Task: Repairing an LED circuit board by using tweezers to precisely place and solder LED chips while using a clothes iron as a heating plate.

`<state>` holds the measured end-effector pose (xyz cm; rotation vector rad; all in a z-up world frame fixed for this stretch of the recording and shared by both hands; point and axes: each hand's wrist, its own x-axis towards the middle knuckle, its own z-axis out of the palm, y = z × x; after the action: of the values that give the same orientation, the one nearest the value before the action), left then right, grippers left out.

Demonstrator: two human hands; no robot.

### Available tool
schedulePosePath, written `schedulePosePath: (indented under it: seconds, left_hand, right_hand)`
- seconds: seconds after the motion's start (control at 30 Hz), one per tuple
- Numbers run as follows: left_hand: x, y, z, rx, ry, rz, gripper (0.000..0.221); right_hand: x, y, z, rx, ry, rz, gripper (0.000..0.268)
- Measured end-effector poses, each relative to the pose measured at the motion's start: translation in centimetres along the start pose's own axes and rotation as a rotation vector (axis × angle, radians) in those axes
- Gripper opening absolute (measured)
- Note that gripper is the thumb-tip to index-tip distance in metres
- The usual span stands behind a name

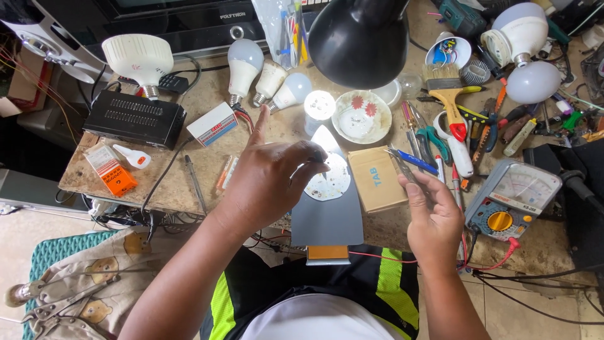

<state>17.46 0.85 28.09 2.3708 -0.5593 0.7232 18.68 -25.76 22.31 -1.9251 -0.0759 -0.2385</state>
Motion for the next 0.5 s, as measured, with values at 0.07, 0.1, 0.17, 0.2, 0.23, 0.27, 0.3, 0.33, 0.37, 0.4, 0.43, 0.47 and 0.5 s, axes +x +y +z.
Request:
schedulePosePath:
  seconds: [0.07, 0.1, 0.17, 0.2, 0.23, 0.27, 0.3, 0.33, 0.37, 0.4, 0.43, 0.47, 0.5]
  left_hand:
    - [0.0, 0.1, -0.1, 0.005, -0.01, 0.0, 0.008]
    - [0.0, 0.1, -0.1, 0.01, -0.016, 0.001, 0.01]
    - [0.1, 0.3, -0.2, 0.014, -0.022, -0.002, 0.012]
    - [0.2, 0.3, -0.2, 0.012, -0.027, 0.005, 0.011]
    - [0.2, 0.4, -0.2, 0.01, -0.032, 0.011, 0.012]
    - [0.0, 0.4, -0.1, 0.01, -0.032, 0.008, 0.012]
    - [-0.1, 0.3, 0.0, 0.018, -0.039, 0.012, 0.012]
    - [-0.3, 0.3, 0.2, 0.026, -0.046, 0.015, 0.013]
    - [-0.3, 0.3, 0.2, 0.025, -0.047, 0.014, 0.013]
    - [-0.3, 0.5, 0.2, 0.026, -0.046, 0.011, 0.013]
    - [-0.2, 0.6, 0.3, 0.025, -0.045, 0.008, 0.013]
    - [-0.3, 0.5, 0.4, 0.024, -0.047, 0.008, 0.013]
    - [-0.3, 0.5, 0.4, 0.027, -0.043, 0.012, 0.012]
  right_hand:
    - [-0.1, 0.1, -0.1, -0.003, -0.001, 0.006, 0.024]
    - [-0.1, 0.3, -0.1, 0.016, 0.006, -0.021, 0.023]
    - [-0.3, 0.5, -0.3, 0.034, 0.01, -0.047, 0.022]
    - [-0.4, 0.6, -0.4, -0.003, 0.023, -0.097, 0.021]
    - [-0.6, 0.6, -0.5, -0.039, 0.037, -0.146, 0.021]
    - [-1.0, 0.7, -0.8, -0.04, 0.034, -0.145, 0.021]
    - [-1.4, 0.7, -1.0, -0.084, 0.039, -0.143, 0.022]
    - [-1.8, 0.8, -1.3, -0.128, 0.044, -0.141, 0.024]
    - [-2.1, 1.5, -1.5, -0.128, 0.043, -0.139, 0.024]
    - [-2.4, 2.1, -1.8, -0.207, -0.002, -0.276, 0.021]
    - [-2.7, 2.8, -2.1, -0.286, -0.049, -0.413, 0.017]
    - [-3.0, 2.5, -2.0, -0.288, -0.049, -0.411, 0.017]
    - [-3.2, 2.1, -1.9, -0.312, -0.092, -0.436, 0.018]
